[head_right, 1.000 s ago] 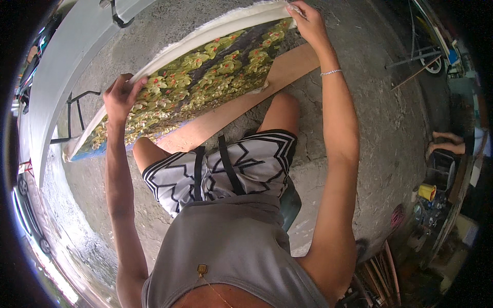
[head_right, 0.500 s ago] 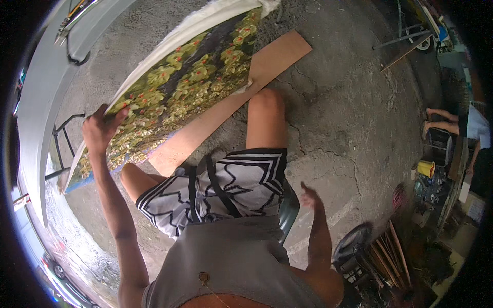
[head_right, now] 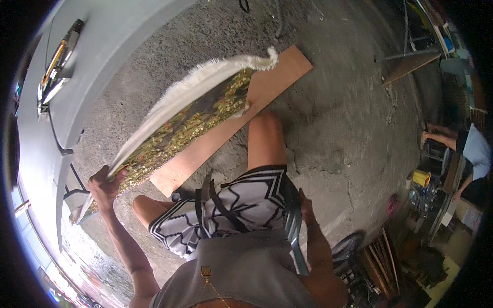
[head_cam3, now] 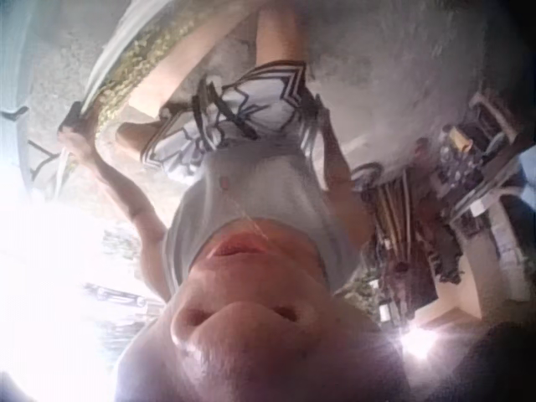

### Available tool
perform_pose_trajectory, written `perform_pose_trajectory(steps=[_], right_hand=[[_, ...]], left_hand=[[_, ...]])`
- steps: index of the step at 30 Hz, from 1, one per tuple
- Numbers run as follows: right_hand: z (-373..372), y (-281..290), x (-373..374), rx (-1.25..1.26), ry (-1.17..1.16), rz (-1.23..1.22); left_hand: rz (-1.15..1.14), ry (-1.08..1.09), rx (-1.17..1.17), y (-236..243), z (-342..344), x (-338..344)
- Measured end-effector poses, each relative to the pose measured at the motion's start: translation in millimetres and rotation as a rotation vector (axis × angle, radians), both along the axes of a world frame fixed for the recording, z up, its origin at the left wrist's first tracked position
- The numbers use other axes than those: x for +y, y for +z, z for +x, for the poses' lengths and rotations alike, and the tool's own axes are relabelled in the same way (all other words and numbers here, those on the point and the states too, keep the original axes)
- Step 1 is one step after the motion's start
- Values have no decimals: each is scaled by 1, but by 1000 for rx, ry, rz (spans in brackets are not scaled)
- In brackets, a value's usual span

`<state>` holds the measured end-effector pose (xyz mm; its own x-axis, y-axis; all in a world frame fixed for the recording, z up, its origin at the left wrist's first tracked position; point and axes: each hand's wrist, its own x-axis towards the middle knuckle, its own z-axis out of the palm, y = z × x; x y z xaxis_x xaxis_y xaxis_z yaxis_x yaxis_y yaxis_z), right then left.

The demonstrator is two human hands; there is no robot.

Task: The person folds a white fabric over the edges of a floral-patterned board and secures it with a staple gun. They repeatedly fold the fabric, align the edges, and drive staples along the perimeter to attach the fabric to the board.

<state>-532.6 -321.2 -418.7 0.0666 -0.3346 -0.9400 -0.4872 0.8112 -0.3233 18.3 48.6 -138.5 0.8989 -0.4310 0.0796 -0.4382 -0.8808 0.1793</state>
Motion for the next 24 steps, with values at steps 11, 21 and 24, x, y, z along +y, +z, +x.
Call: perform_pose_trajectory(steps=[11,21,24], right_hand=[[156,14,-200,-25,882,-475],[323,136,-205,-629,765,-1027],[403,210,-174,-1053,858,-1249]], left_hand=[[26,81,-64,-13,-1,6],[-243,-3,123,19,-2,-77],[-241,-120,81,30,-1,-151]])
